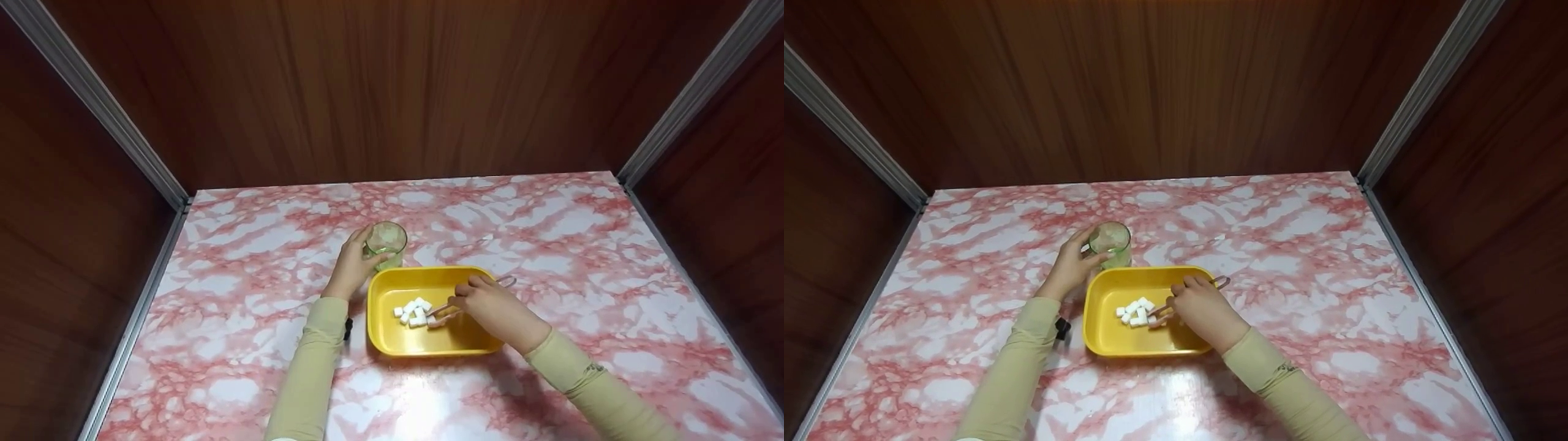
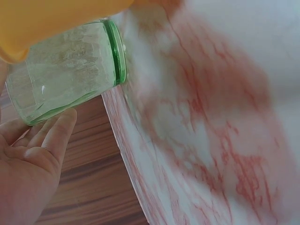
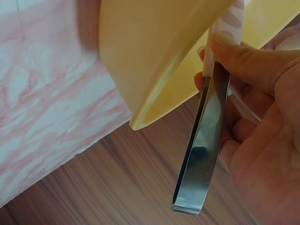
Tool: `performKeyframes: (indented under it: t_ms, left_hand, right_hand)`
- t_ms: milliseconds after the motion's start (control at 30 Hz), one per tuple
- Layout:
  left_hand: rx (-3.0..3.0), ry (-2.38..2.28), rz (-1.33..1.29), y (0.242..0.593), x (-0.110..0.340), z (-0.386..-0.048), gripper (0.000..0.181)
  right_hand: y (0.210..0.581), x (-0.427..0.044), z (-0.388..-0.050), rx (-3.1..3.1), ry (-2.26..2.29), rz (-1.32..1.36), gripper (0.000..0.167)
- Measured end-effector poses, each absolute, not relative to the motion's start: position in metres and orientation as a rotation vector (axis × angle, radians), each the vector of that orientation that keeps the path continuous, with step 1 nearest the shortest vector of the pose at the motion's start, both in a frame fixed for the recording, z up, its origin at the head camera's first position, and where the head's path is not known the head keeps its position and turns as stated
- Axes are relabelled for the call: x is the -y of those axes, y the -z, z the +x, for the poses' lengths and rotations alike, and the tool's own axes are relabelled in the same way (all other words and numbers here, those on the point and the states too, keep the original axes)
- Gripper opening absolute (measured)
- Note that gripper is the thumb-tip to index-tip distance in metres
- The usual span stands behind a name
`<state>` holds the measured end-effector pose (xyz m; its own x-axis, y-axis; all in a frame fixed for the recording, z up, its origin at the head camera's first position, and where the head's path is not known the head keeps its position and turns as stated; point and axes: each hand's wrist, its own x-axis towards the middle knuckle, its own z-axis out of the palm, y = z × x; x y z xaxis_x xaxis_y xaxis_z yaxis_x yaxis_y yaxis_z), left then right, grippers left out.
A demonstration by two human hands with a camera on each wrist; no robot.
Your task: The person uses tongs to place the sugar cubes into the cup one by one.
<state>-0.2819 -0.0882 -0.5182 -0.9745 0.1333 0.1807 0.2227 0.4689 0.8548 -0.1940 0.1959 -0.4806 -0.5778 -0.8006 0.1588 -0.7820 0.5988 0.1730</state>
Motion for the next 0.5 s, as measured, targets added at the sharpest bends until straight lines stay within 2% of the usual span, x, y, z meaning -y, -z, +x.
performKeyframes:
  t_ms: [500]
  left_hand:
    - [2.616,1.553,-0.34,0.5179,0.0887,-0.2815,0.075]
  right_hand:
    - [0.4828,-0.1997,-0.1943,2.612,0.069,1.312,0.035]
